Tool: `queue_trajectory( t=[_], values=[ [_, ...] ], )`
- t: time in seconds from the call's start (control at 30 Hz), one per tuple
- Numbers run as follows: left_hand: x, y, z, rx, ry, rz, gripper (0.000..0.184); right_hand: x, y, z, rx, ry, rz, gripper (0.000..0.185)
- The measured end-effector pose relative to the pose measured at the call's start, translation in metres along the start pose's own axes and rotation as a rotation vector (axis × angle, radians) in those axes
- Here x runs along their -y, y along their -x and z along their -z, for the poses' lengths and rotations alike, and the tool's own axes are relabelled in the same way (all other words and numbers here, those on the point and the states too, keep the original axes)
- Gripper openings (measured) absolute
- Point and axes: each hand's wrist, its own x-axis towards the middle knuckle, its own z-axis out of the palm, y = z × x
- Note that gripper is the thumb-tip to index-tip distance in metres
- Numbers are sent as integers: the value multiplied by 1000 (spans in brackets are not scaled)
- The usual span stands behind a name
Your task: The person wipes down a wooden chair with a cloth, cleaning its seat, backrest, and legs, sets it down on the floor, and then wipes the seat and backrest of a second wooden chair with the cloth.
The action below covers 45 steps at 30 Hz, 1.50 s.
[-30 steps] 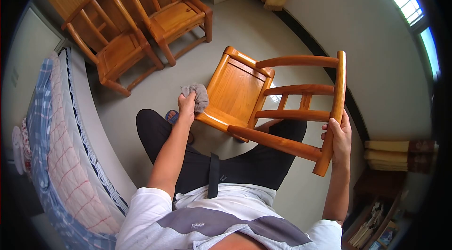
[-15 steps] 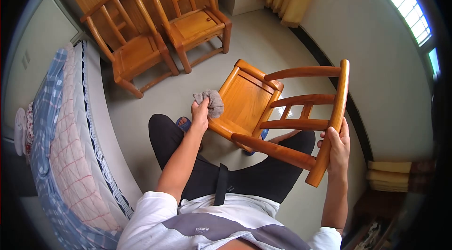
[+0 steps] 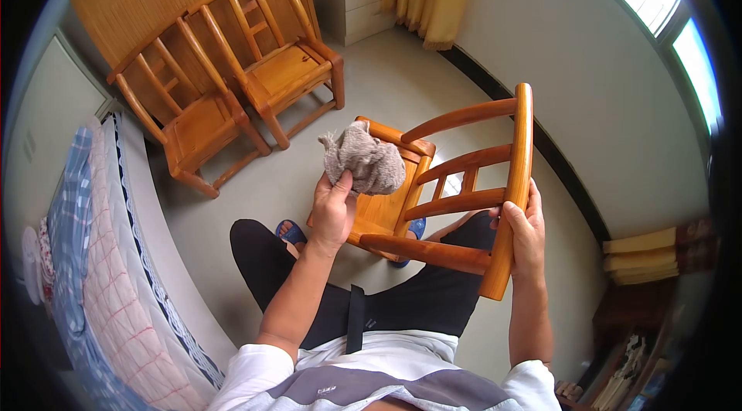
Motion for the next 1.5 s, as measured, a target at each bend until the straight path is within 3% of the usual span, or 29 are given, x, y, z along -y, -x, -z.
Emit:
queue_trajectory(
  t=[0.03,0.1,0.13,0.17,0.23,0.3,0.4,0.43,0.5,0.53,0.63,0.67,0.7,0.73,0.77,0.8,0.87,0.9,0.97,1.03,1.13,1.17,1.23,1.33,1.5],
  values=[
    [-5,-4,-4,7,-6,3,34,1,0,0,-6,-7,1,67],
    [-26,-14,-16,166,-1244,-354,30,2,1,-2,-24,-13,11,67],
    [-35,-15,-25,93,-1619,-573,24,1,1,-1,-30,-18,8,67],
    [-46,-16,-34,98,-1622,-572,24,0,0,0,-28,2,27,66],
    [-68,-19,-43,107,-1843,-339,22,-1,-2,0,-21,18,48,65],
    [-71,-28,-34,112,-1753,-324,21,-2,-3,0,-10,41,74,65],
    [-75,-33,-34,130,-870,12,23,-5,-6,6,27,169,131,65],
    [-79,-34,-36,128,-872,13,23,-5,-7,10,29,167,130,65],
    [-86,-35,-43,-49,-189,152,25,-2,-9,17,-211,1165,558,52],
    [-88,-35,-43,-97,-147,154,28,4,-8,15,-212,1165,559,52],
    [-95,-30,-80,-64,-53,145,29,43,3,-10,367,598,303,31],
    [-96,-17,-117,-29,-83,117,30,52,5,-22,543,402,216,28],
    [-89,-2,-149,6,-112,92,32,49,2,-36,685,16,-50,34],
    [-79,5,-158,186,-301,74,38,34,0,-44,682,-217,-205,35],
    [-74,14,-171,448,-519,-50,48,39,6,-58,542,-310,-313,37],
    [-65,17,-182,717,-852,-445,54,40,6,-56,541,-298,-303,37],
    [-50,54,-203,909,-1023,-295,61,25,29,45,515,-295,-262,37],
    [-39,67,-201,983,-1071,-336,56,35,6,69,500,-297,-245,37],
    [-17,93,-193,997,-1168,-529,41,43,-11,44,461,-312,-216,37],
    [-6,108,-189,905,-1012,-700,37,43,-16,-1,400,-342,-196,37],
    [17,127,-176,922,-1017,-741,33,33,-10,-40,303,-389,-183,37],
    [25,130,-172,926,-1084,-775,32,19,13,68,282,-400,-176,38],
    [39,128,-164,926,-1129,-722,29,10,23,91,253,-415,-163,38],
    [60,115,-157,848,-1419,-860,26,18,-5,153,223,-429,-138,39],
    [56,98,-158,782,-1410,-794,22,25,-28,118,170,-454,-81,42]
  ],
)
